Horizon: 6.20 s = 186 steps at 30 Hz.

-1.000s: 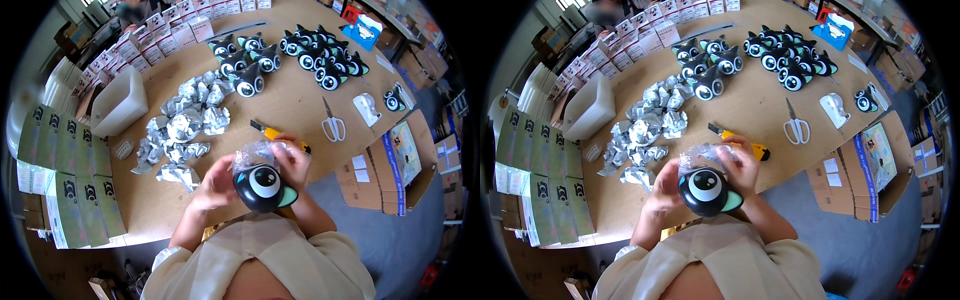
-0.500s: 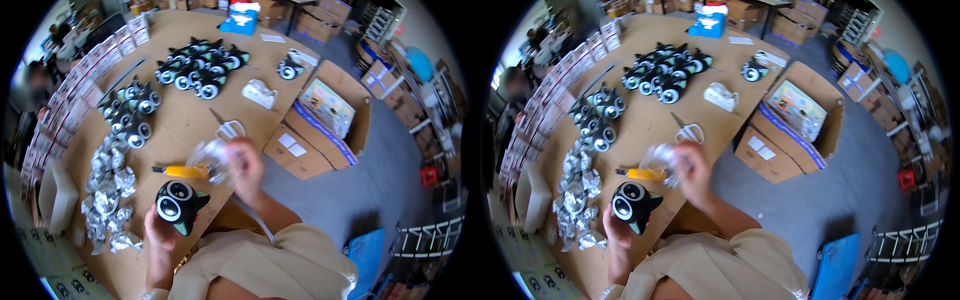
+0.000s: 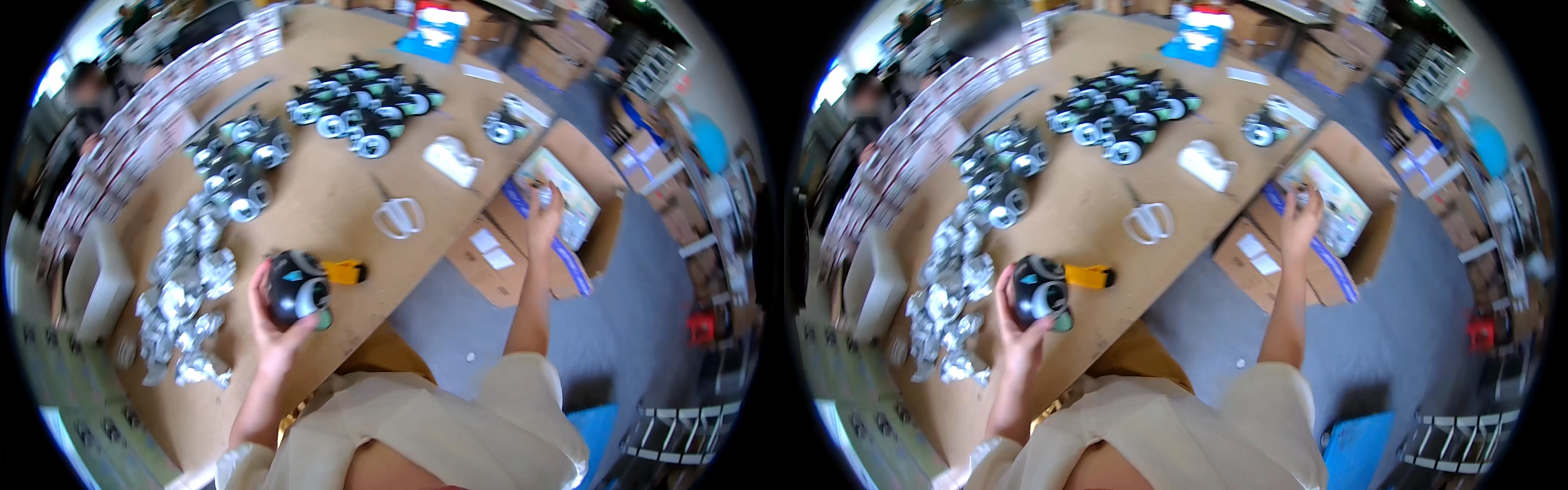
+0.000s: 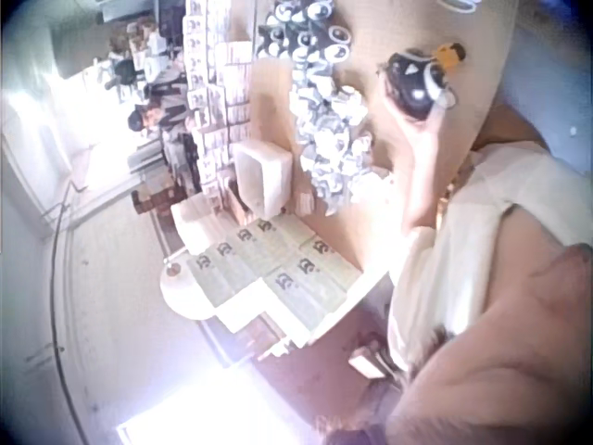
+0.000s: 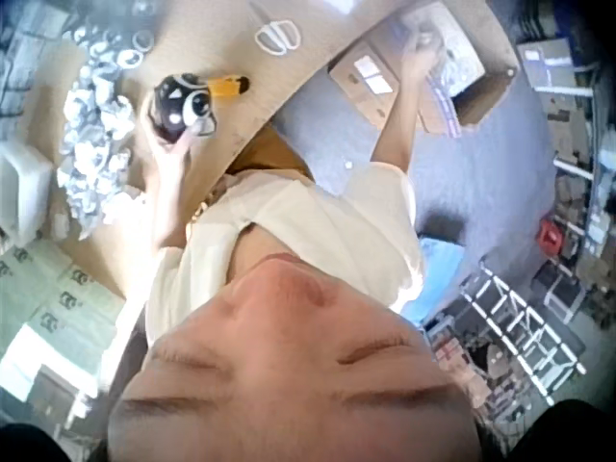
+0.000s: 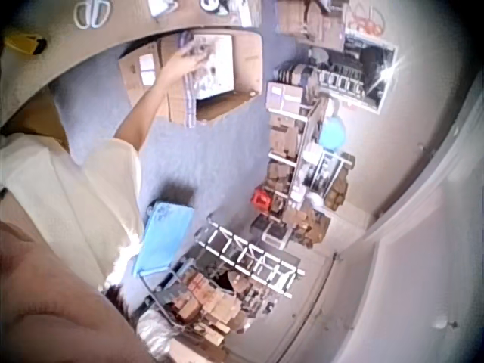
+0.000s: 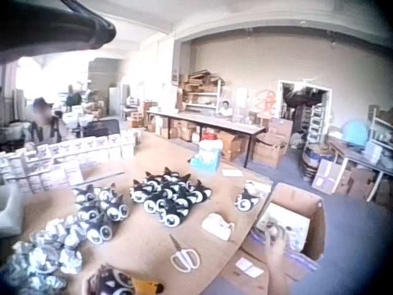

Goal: The person repeatedly picks up small black cat-shaped objects, uses a yellow utility knife to cut away plastic or tape, and wipes each item with a white cloth. Finished items are placed on the table among others. The person handles each object one at a time, rotating it to clean different sides.

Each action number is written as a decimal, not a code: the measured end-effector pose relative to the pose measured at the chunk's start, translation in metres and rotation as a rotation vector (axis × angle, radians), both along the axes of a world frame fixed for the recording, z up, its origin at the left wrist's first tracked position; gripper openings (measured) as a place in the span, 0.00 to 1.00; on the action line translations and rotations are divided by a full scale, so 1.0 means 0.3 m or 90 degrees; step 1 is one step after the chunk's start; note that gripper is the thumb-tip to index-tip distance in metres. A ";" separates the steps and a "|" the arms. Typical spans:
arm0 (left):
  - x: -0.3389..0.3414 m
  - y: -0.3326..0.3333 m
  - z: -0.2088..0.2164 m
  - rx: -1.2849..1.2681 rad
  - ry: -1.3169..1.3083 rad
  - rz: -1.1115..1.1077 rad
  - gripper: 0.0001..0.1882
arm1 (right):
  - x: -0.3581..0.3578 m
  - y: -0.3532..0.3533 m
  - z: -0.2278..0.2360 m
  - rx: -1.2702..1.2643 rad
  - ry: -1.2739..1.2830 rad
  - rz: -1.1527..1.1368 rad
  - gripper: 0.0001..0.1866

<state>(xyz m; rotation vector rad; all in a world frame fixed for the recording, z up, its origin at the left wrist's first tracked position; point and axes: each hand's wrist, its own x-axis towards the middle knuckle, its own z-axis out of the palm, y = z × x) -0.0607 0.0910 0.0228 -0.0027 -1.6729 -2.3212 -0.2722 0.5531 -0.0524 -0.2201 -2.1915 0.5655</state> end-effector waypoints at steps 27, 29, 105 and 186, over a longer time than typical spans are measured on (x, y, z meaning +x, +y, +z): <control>0.230 -0.314 -0.050 -0.339 -0.028 -0.106 0.60 | 0.601 -1.264 0.223 -0.189 -0.257 1.063 0.47; 0.256 -0.324 -0.052 -0.324 -0.026 -0.135 0.47 | 0.619 -1.270 0.189 -0.207 -0.315 1.101 0.45; 0.813 -0.761 -0.045 -0.072 0.031 0.665 0.48 | 0.684 -2.173 0.465 -0.147 -0.129 1.320 0.30; 0.428 -0.329 0.128 0.100 -0.025 0.029 0.51 | 0.702 -1.398 0.425 -0.153 -0.262 1.222 0.34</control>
